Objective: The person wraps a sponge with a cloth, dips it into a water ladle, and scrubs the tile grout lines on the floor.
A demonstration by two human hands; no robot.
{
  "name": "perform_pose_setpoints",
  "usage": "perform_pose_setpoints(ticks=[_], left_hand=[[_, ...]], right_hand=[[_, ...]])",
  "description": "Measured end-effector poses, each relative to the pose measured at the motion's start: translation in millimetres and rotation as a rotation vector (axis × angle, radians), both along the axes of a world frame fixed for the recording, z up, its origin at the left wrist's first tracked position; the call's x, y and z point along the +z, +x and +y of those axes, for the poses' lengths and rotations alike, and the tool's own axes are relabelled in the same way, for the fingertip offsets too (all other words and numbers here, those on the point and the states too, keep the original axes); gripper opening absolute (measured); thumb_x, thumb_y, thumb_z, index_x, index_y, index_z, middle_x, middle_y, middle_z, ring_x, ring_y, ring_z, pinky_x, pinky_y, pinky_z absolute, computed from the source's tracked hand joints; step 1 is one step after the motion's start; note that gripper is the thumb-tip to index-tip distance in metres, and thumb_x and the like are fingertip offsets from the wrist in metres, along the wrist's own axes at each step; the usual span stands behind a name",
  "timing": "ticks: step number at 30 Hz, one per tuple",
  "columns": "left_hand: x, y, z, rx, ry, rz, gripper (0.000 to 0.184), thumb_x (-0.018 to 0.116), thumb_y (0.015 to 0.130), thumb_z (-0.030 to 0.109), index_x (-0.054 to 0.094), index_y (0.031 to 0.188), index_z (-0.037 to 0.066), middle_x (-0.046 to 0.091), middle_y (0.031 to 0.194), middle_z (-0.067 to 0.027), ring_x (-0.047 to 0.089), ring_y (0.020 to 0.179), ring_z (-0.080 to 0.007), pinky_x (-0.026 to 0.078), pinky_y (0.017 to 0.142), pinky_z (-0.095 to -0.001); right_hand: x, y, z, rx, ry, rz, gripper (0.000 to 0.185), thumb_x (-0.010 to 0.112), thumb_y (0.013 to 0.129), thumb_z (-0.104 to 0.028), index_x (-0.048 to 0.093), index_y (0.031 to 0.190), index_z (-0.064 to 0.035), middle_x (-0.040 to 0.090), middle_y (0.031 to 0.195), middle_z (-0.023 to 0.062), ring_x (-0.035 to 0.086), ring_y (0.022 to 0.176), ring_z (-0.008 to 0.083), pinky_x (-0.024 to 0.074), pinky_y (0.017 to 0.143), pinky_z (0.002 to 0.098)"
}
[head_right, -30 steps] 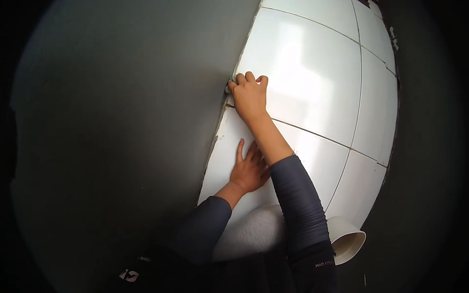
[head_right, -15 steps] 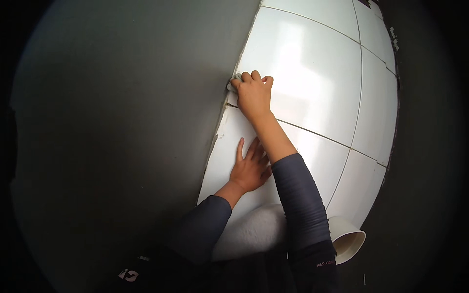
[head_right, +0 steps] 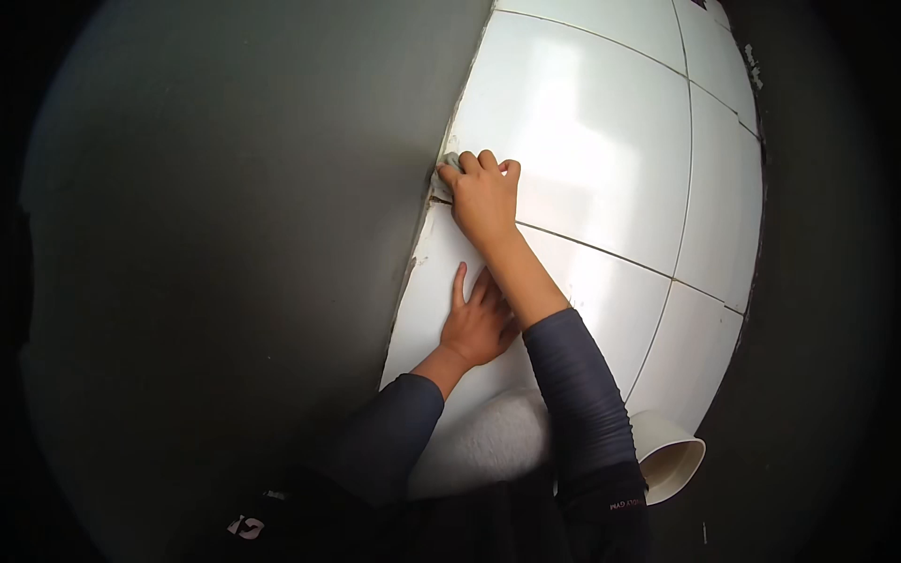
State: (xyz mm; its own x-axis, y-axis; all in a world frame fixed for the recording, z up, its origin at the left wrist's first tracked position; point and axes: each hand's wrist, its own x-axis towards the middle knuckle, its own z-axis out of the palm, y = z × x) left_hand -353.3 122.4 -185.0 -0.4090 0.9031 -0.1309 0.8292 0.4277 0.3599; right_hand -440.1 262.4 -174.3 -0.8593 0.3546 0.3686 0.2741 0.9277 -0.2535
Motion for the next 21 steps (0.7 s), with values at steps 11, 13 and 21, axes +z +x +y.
perform_pose_setpoints(ticks=[11, 13, 21], left_hand=[[-6.3, 1.3, 0.0, -0.008, 0.049, 0.075, 0.054, 0.051, 0.089, 0.040, 0.046, 0.136, 0.014, 0.030, 0.149, -0.0116, 0.015, 0.144, -0.0290, 0.003, 0.112, -0.0628], [-5.0, 2.4, -1.2, 0.005, 0.030, 0.063, 0.051, 0.048, 0.090, 0.038, 0.047, 0.135, 0.014, 0.029, 0.150, -0.0103, 0.016, 0.144, -0.0271, 0.006, 0.112, -0.0616], [-13.0, 2.4, -3.2, -0.039, -0.057, 0.053, 0.056, 0.054, 0.086, 0.043, 0.048, 0.136, 0.018, 0.032, 0.148, -0.0118, 0.013, 0.143, -0.0316, 0.001, 0.111, -0.0647]], right_hand=[[0.7, -17.7, 12.7, -0.058, -0.009, 0.037, 0.037, 0.060, 0.074, -0.002, 0.072, 0.097, -0.0274, 0.061, 0.087, -0.0037, 0.053, 0.087, 0.0172, 0.0346, 0.074, 0.0400], [-0.2, -17.6, 10.7, -0.069, -0.043, 0.034, 0.036, 0.060, 0.074, -0.002, 0.071, 0.098, -0.0267, 0.061, 0.088, -0.0035, 0.053, 0.087, 0.0172, 0.0348, 0.075, 0.0397], [7.5, 47.9, -5.5, 0.115, -0.036, -0.081, 0.038, 0.062, 0.074, -0.005, 0.070, 0.104, -0.0263, 0.060, 0.092, -0.0033, 0.053, 0.091, 0.0171, 0.0346, 0.080, 0.0413]])
